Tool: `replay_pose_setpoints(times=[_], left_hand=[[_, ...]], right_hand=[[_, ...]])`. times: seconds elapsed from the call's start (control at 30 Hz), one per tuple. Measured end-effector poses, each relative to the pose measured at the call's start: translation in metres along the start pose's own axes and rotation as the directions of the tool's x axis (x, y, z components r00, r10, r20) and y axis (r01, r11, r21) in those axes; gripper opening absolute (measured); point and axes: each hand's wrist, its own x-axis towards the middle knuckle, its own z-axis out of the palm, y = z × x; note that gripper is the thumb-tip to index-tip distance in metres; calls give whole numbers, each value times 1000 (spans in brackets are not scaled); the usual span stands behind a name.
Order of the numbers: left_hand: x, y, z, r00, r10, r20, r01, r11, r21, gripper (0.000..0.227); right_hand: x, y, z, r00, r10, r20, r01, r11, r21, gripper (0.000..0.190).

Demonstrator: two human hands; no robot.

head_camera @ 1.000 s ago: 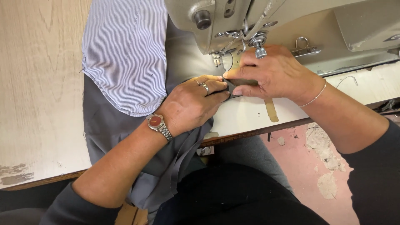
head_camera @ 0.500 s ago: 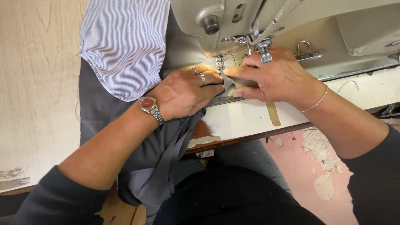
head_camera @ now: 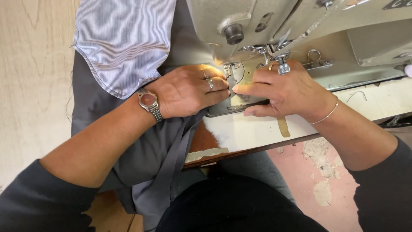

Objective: A person is using an industrial sewing machine to join pieces of grey and light blue fabric, including aligning edges and trimming excess thread.

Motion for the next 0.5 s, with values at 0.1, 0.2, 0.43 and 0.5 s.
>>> replay_pose_setpoints(times=[0.1,0.2,0.43,0.5], left_hand=[[0,-7,0,999,31,-9,-31,999,17,20],[-5,-14,3,999,41,-21,-40,999,11,20],[-4,-23,6,998,37,-52,-37,999,-2,18],[-2,-28,6,998,36,-58,-36,999,-6,22]], right_hand=[[-1,-2,-1,1000,10,-7,-10,997,-74,47],[5,-6,-4,1000,21,-7,-22,997,-70,47],[12,-8,-11,999,36,21,-33,992,-118,52],[15,-10,-14,998,44,36,-40,992,-122,53]])
